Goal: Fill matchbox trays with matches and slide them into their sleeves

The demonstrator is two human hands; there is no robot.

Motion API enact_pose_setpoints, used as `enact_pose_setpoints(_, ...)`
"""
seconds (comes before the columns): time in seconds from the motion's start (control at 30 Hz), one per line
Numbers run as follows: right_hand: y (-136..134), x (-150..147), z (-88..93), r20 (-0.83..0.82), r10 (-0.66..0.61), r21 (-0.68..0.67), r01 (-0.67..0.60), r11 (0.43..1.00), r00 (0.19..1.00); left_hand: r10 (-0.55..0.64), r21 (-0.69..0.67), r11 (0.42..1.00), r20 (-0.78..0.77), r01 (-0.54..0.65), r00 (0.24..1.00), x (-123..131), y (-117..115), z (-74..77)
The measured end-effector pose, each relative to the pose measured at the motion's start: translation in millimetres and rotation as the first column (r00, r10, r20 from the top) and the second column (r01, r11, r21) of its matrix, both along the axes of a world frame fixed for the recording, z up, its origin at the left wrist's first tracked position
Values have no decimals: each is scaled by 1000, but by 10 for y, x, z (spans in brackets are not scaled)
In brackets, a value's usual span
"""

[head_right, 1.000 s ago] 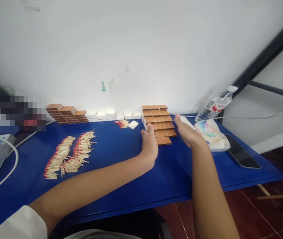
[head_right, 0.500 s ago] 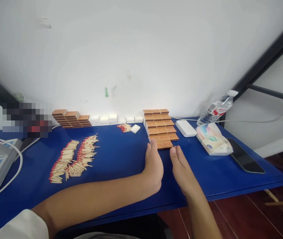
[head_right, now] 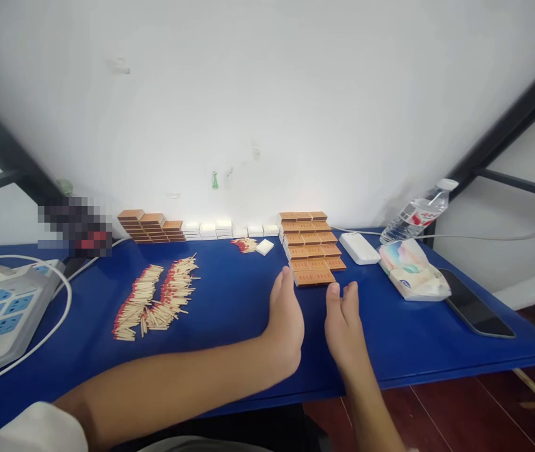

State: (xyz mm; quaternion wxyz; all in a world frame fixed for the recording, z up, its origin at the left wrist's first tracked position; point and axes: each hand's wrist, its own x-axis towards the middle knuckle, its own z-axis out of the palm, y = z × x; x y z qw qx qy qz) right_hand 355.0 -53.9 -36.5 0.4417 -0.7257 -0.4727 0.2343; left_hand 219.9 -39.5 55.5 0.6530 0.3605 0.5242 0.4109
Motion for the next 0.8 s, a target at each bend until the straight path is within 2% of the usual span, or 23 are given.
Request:
enact_pose_setpoints(0.03,-42,-119,60,19,-82,27,81,996,996,13,30,999,6,-13,1000,-92,-97,4)
enact_pose_setpoints(0.07,-87,-250,116,34,-107,78,104,991,994,22,69,997,14,-23,1000,-195,-195,7)
enact_pose_setpoints(0.1,-131,-385,168,53,-68,157,59,986,996,30,118,993,23,-33,999,-307,-284,7)
enact_pose_setpoints(0.17,-200,-638,261,189,56,327,-117,938,980,35,209,977,33,-41,999,-555,-409,-3)
enact_pose_setpoints(0.23,-214,-835,344,359,178,417,-328,848,916,77,287,955,14,-78,997,-827,-441,-30)
enact_pose_setpoints(0.33,-92,-1008,448,532,281,453,-549,702,798,223,409,895,-67,-177,973,-1266,-358,-97)
enact_pose_setpoints(0.47,310,-1097,500,708,277,429,-707,562,650,449,616,751,-212,-238,868,-1849,-245,-206)
enact_pose_setpoints(0.53,557,-1123,485,780,239,404,-758,513,578,519,714,676,-283,-184,807,-2110,-231,-249)
enact_pose_setpoints(0.63,908,-1172,450,857,161,369,-802,470,489,547,820,573,-377,-5,747,-2444,-185,-274)
enact_pose_setpoints(0.7,1112,-1207,434,885,128,340,-808,482,448,555,845,523,-438,113,708,-2629,-84,-259)
enact_pose_setpoints(0.8,1384,-1254,430,897,119,302,-787,538,426,570,851,446,-510,278,645,-2855,195,-199)
